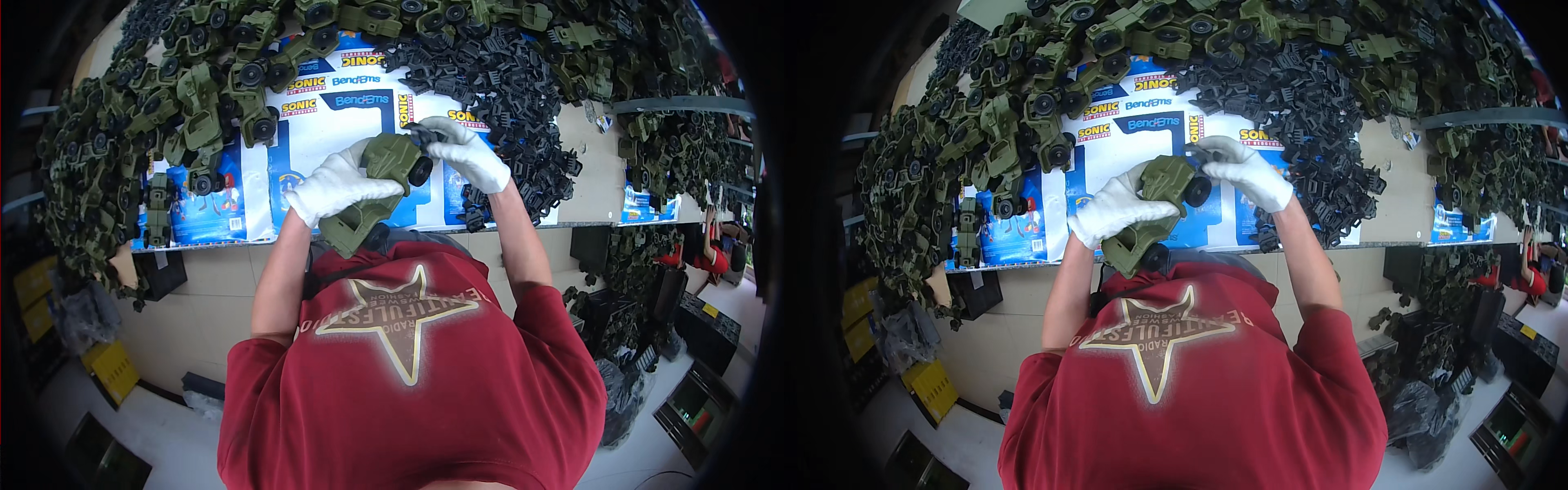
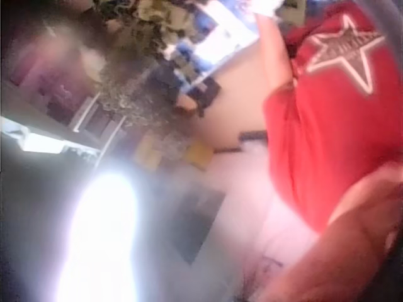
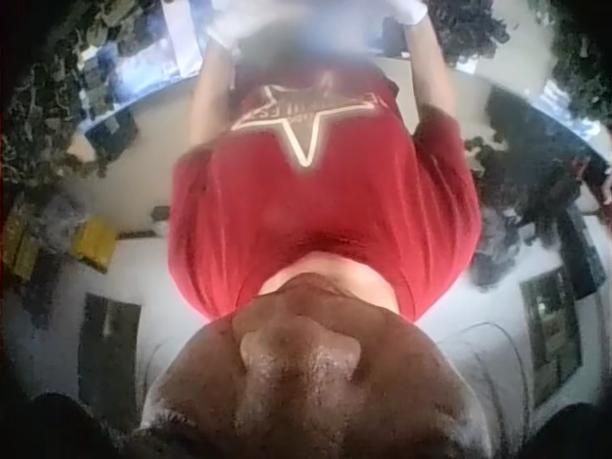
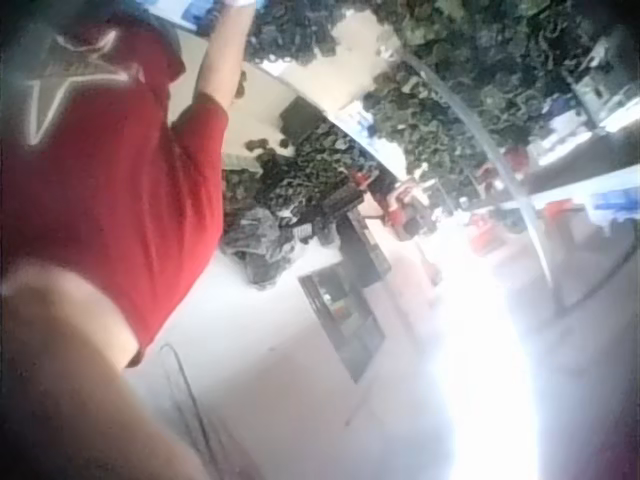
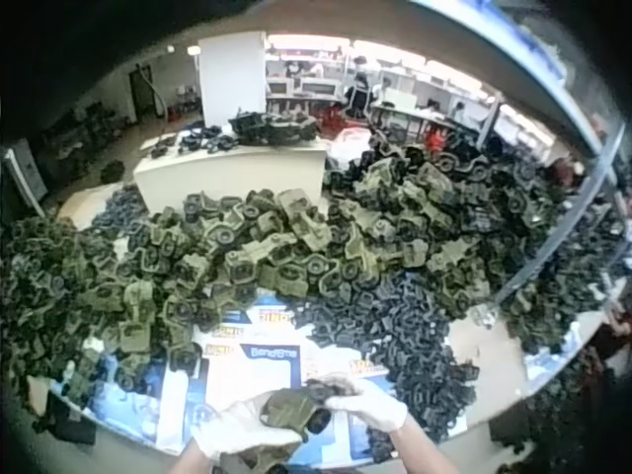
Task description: The person assembles plastic toy car components by hand, joining toy car bodies, toy car chassis, toy car wheels, and axles at a factory workbench.
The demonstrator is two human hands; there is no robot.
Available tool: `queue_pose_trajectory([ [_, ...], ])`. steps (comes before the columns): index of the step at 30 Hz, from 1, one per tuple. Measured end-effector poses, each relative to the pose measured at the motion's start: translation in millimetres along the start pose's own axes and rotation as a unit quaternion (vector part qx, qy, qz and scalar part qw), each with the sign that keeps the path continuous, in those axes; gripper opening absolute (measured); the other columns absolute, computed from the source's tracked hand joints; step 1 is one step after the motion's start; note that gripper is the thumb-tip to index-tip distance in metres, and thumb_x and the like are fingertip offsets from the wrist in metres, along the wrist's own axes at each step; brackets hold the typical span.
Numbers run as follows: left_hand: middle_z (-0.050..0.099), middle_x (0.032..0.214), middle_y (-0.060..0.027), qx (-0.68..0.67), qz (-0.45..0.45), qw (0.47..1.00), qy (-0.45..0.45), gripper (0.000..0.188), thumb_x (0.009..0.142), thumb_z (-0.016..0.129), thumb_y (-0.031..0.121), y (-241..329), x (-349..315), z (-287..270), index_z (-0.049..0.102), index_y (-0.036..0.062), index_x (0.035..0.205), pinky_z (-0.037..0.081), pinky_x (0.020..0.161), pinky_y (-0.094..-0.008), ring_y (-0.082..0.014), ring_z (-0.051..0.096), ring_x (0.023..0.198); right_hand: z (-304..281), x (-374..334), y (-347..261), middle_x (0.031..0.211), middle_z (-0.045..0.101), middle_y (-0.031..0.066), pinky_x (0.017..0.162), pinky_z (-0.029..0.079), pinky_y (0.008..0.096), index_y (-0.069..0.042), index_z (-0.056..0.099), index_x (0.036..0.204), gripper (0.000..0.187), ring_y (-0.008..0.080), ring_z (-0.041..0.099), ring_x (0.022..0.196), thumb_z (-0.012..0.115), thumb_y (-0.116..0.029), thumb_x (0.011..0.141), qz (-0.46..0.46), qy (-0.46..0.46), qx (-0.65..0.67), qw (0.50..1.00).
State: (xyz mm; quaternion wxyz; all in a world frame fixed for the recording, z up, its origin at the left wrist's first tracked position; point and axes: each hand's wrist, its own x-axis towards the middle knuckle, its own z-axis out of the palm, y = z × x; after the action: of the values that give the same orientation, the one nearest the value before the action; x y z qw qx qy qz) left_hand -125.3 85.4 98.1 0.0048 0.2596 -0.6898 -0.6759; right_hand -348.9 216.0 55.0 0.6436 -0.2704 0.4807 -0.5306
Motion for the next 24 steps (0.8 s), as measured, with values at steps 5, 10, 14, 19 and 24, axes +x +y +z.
queue_pose_trajectory([
  [5, 0.068, 0.112, -0.0075, -0.002, 0.004, 1.000, 0.013, 0.065, 0.073, 0.084, 0.023, -5, -2, 5, 0.057, 0.0055, 0.130, 0.053, 0.086, -0.0294, -0.0144, 0.065, 0.096, -2, -5, 11, 0.131, 0.056, 0.0071, 0.103, 0.041, 0.0305, -0.003, 0.048, 0.135, 0.049, 0.0156, 0.052, 0.122, 0.067, -0.012, 0.091, -0.027, -0.030, 0.035, 0.999],
  [10, 0.068, 0.112, -0.0088, -0.153, -0.033, 0.988, -0.015, 0.063, 0.075, 0.083, 0.020, -3, -4, 15, 0.057, 0.0018, 0.130, 0.053, 0.086, -0.0285, -0.0140, 0.064, 0.096, 5, -8, 13, 0.142, 0.050, 0.0111, 0.111, 0.036, 0.0334, 0.001, 0.043, 0.143, 0.057, 0.0201, 0.049, 0.128, 0.063, -0.020, 0.095, -0.049, -0.029, 0.123, 0.991],
  [14, 0.064, 0.115, -0.0085, -0.112, -0.039, 0.993, -0.014, 0.063, 0.077, 0.081, 0.011, 3, -6, 18, 0.053, -0.0008, 0.132, 0.053, 0.085, -0.0277, -0.0134, 0.062, 0.098, 0, -11, 23, 0.142, 0.051, 0.0113, 0.112, 0.035, 0.0337, 0.001, 0.045, 0.142, 0.054, 0.0200, 0.046, 0.132, 0.061, -0.021, 0.096, -0.023, -0.060, 0.128, 0.990],
  [19, 0.065, 0.115, -0.0088, -0.163, -0.059, 0.985, -0.015, 0.062, 0.078, 0.081, 0.012, 2, -12, 24, 0.053, -0.0019, 0.131, 0.053, 0.087, -0.0282, -0.0132, 0.062, 0.099, 1, -14, 26, 0.142, 0.051, 0.0115, 0.112, 0.035, 0.0332, 0.001, 0.044, 0.142, 0.054, 0.0197, 0.046, 0.132, 0.061, -0.021, 0.096, -0.034, -0.067, 0.130, 0.989],
  [24, 0.064, 0.118, -0.0094, -0.090, -0.011, 0.995, 0.029, 0.066, 0.077, 0.082, 0.012, 7, -18, 33, 0.051, -0.0022, 0.134, 0.051, 0.090, -0.0272, -0.0129, 0.062, 0.101, -1, -15, 22, 0.140, 0.053, 0.0104, 0.111, 0.036, 0.0323, 0.001, 0.050, 0.139, 0.052, 0.0191, 0.048, 0.130, 0.060, -0.025, 0.096, -0.042, -0.081, 0.059, 0.994],
])
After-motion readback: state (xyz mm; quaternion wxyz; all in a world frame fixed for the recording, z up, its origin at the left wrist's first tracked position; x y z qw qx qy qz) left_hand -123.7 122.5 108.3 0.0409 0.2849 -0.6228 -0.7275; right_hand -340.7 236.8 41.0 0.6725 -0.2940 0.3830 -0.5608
